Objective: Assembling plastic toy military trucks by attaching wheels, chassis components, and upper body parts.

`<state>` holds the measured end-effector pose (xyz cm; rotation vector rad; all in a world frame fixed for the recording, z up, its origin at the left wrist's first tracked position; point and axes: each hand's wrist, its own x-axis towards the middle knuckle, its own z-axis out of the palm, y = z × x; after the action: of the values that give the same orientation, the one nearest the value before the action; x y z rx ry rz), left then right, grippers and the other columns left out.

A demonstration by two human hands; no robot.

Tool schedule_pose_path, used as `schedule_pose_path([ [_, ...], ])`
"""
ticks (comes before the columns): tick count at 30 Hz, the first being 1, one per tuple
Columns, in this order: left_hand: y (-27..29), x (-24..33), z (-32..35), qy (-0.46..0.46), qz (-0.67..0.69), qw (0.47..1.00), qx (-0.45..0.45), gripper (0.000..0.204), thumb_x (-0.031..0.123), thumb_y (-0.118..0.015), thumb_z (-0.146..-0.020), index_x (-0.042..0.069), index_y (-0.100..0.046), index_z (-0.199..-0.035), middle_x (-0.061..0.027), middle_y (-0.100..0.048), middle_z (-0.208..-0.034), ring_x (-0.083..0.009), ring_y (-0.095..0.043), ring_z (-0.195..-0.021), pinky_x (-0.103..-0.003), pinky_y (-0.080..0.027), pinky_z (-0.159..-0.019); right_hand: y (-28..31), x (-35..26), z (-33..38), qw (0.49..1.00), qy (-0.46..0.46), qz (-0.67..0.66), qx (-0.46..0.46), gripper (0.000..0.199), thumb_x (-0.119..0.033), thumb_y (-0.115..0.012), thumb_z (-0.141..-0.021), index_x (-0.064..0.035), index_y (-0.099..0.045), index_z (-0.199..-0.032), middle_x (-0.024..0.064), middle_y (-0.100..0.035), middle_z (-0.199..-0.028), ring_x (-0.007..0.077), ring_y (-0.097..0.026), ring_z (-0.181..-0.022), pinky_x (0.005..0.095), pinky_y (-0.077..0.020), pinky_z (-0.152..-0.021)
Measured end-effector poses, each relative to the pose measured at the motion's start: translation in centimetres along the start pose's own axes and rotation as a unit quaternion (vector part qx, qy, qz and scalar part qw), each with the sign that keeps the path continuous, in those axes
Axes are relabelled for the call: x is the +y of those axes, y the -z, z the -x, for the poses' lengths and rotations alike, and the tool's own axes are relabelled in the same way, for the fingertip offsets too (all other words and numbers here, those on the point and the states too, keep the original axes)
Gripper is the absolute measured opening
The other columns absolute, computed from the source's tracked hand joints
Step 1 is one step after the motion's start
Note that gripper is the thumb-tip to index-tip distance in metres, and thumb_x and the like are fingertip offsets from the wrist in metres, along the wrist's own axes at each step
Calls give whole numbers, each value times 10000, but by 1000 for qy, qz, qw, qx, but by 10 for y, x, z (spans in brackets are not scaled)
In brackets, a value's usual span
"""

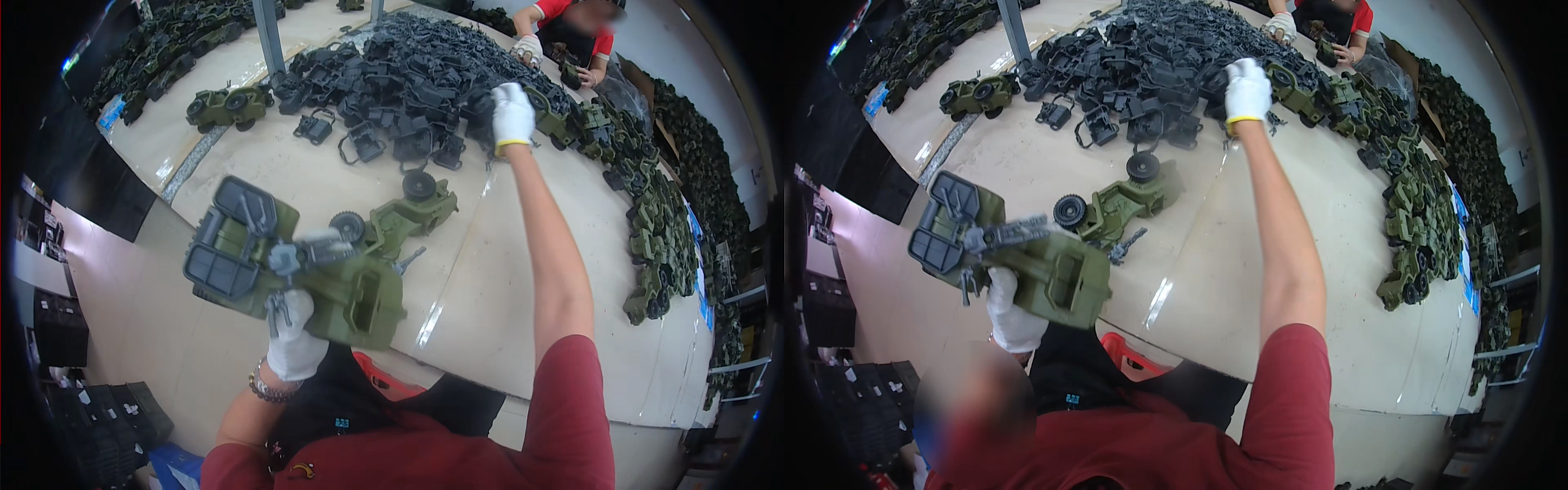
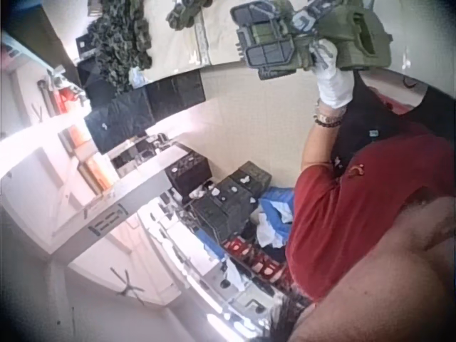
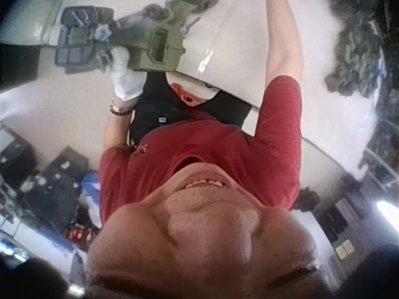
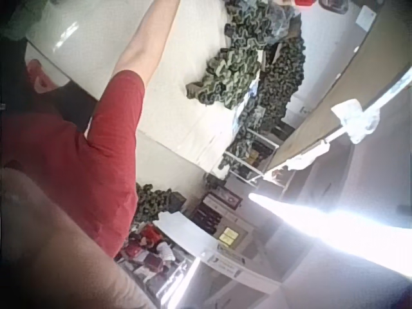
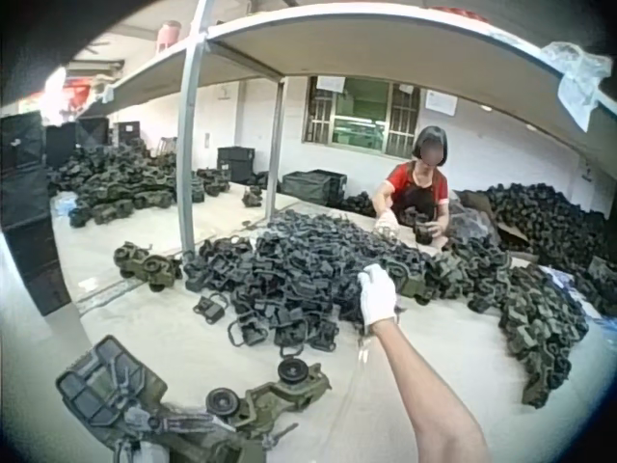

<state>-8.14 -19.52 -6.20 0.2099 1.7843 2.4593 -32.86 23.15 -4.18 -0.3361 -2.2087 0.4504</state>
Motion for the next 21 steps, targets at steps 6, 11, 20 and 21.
schedule_pose_path([
  [6, -32, 47, -7, -70, 147, 986, -47, 883, 674, -571, -905, 63, -349, -1503, -144, -470, -1464, -320, -504, -1309, -480, -408, -1117, 165, 17, 56, 919, 12, -180, -352, 130, -97, -545, -1011, -31, -658, -1015, -14, -588, -791, 65, -533, -736, 245, -449, -650],
  [11, -60, 54, 9, 47, 214, 967, -134, 888, 709, -519, -909, 57, -363, -1491, -148, -504, -1422, -323, -510, -1300, -503, -426, -1111, 229, 43, 133, 828, -2, -104, -551, 203, -170, -536, -1021, -42, -656, -1124, 31, -620, -895, 138, -582, -821, 295, -487, -755],
  [20, -114, 6, 21, 164, 225, 951, -135, 534, 442, -647, -972, 81, -529, -1348, -65, -630, -1204, -195, -646, -1090, -392, -557, -924, 247, 0, 240, 944, 56, 179, -272, 634, -497, -735, -838, -165, -594, -1359, 162, -619, -1254, 409, -552, -1180, 471, -488, -961],
  [21, -116, 3, 21, 155, 208, 957, -132, 522, 435, -666, -963, 82, -546, -1329, -48, -633, -1182, -177, -649, -1063, -378, -563, -900, 248, -1, 243, 944, 59, 176, -274, 634, -497, -735, -838, -165, -594, -1359, 162, -619, -1254, 409, -552, -1180, 471, -488, -961],
])
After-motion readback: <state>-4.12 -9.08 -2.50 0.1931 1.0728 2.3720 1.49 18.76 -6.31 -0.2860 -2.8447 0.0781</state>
